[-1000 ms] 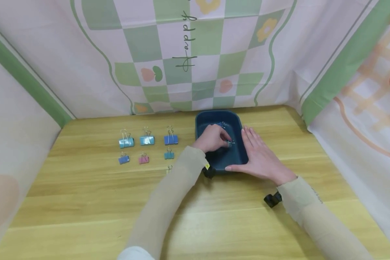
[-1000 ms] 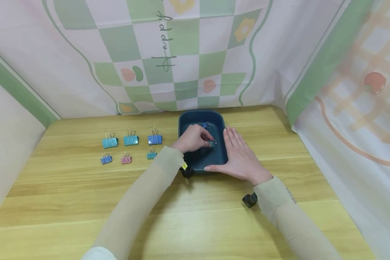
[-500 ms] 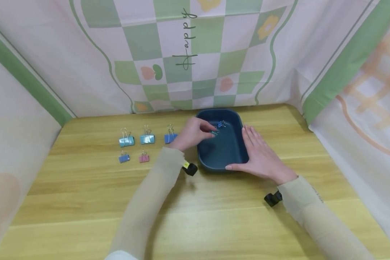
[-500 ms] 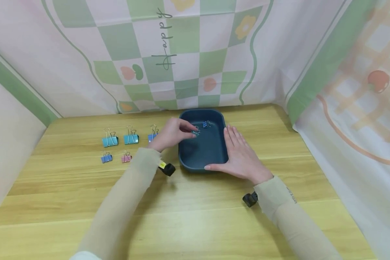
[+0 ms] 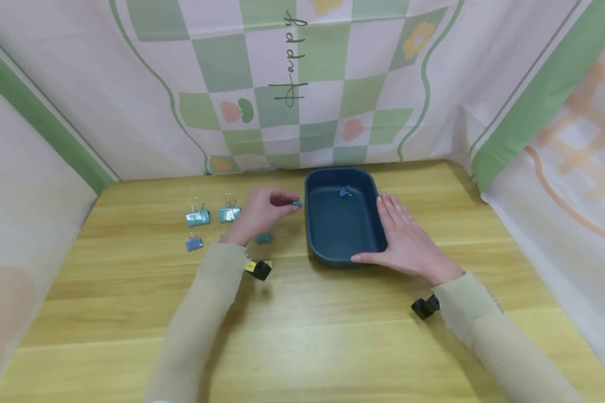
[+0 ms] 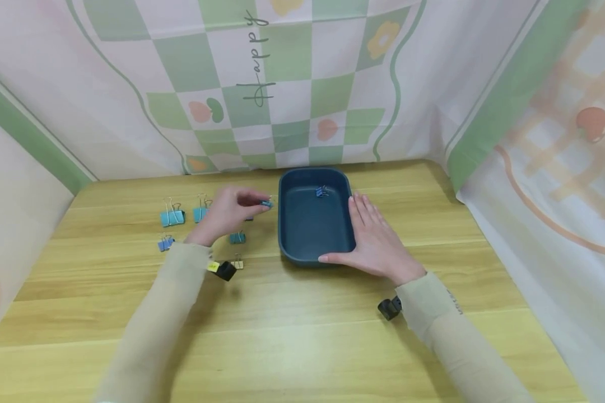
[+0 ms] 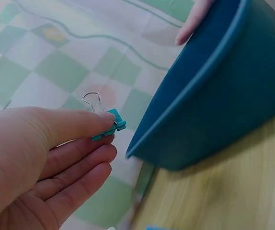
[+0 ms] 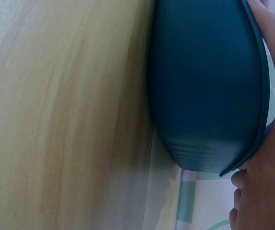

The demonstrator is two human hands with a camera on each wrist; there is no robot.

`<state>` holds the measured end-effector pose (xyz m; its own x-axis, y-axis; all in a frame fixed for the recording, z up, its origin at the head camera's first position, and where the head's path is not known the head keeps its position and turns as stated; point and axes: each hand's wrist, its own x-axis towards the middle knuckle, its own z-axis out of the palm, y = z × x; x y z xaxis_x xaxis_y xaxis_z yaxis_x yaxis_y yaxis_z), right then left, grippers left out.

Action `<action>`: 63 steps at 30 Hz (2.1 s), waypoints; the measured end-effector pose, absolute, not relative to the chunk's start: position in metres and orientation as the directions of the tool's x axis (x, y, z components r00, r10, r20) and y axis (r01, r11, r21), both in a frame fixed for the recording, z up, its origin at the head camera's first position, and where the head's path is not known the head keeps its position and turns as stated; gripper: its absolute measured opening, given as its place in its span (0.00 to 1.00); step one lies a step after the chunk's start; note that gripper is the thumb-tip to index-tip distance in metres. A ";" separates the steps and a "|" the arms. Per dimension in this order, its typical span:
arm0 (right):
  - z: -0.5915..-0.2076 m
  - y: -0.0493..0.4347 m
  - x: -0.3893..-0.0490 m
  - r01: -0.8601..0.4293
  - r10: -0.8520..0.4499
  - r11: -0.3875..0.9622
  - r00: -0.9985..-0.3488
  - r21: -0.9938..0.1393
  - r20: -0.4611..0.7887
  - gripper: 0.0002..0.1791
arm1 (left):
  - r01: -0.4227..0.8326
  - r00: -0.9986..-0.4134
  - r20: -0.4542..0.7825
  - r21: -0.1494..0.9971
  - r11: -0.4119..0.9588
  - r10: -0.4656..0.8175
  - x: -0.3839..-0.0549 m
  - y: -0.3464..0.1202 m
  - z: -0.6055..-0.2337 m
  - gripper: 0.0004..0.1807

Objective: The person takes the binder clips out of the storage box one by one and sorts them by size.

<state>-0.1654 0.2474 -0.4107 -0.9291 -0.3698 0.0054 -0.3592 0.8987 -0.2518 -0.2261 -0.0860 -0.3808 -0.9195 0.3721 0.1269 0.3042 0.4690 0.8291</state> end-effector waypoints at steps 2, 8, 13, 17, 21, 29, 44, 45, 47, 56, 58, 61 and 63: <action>-0.410 0.247 -0.166 -0.362 -0.373 0.898 -0.928 -0.252 0.006 0.76 | 0.289 -0.930 0.122 0.824 0.487 0.346 -0.221 -0.099 -0.382 0.12; -0.408 0.246 -0.166 -0.363 -0.374 0.897 -0.928 -0.253 0.005 0.76 | 0.284 -0.942 0.132 0.803 0.524 0.308 -0.208 -0.134 -0.391 0.11; -0.407 0.245 -0.164 -0.368 -0.379 0.894 -0.925 -0.257 0.007 0.76 | 0.279 -0.945 0.123 0.787 0.550 0.302 -0.191 -0.157 -0.403 0.11; -0.408 0.246 -0.163 -0.369 -0.379 0.896 -0.925 -0.250 0.006 0.76 | 0.277 -0.948 0.116 0.765 0.582 0.297 -0.176 -0.170 -0.411 0.11; -0.408 0.246 -0.164 -0.360 -0.373 0.900 -0.928 -0.244 -0.004 0.76 | 0.273 -0.950 0.107 0.740 0.615 0.293 -0.164 -0.180 -0.417 0.11; -0.407 0.246 -0.163 -0.360 -0.374 0.898 -0.927 -0.251 -0.010 0.76 | 0.255 -0.954 0.087 0.739 0.623 0.287 -0.149 -0.194 -0.429 0.12; -0.409 0.246 -0.163 -0.348 -0.365 0.902 -0.931 -0.257 -0.019 0.76 | 0.225 -0.954 0.036 0.743 0.631 0.297 -0.141 -0.207 -0.440 0.13; -0.409 0.246 -0.163 -0.348 -0.365 0.902 -0.931 -0.257 -0.019 0.76 | 0.225 -0.955 0.034 0.736 0.639 0.296 -0.141 -0.208 -0.440 0.13; -0.409 0.246 -0.163 -0.347 -0.364 0.902 -0.931 -0.258 -0.019 0.76 | 0.230 -0.954 0.035 0.719 0.656 0.296 -0.141 -0.210 -0.441 0.12; -0.409 0.246 -0.163 -0.346 -0.363 0.900 -0.932 -0.265 -0.017 0.76 | 0.266 -0.946 0.051 0.688 0.675 0.320 -0.142 -0.217 -0.440 0.14; -0.409 0.246 -0.163 -0.347 -0.364 0.899 -0.931 -0.266 -0.017 0.76 | 0.256 -0.947 0.043 0.701 0.666 0.319 -0.142 -0.219 -0.438 0.17; -0.409 0.246 -0.163 -0.349 -0.367 0.899 -0.930 -0.263 -0.017 0.76 | 0.231 -0.951 0.034 0.741 0.631 0.308 -0.143 -0.222 -0.432 0.21; -0.409 0.247 -0.163 -0.351 -0.367 0.899 -0.930 -0.262 -0.013 0.75 | 0.223 -0.954 0.040 0.758 0.613 0.298 -0.145 -0.223 -0.427 0.22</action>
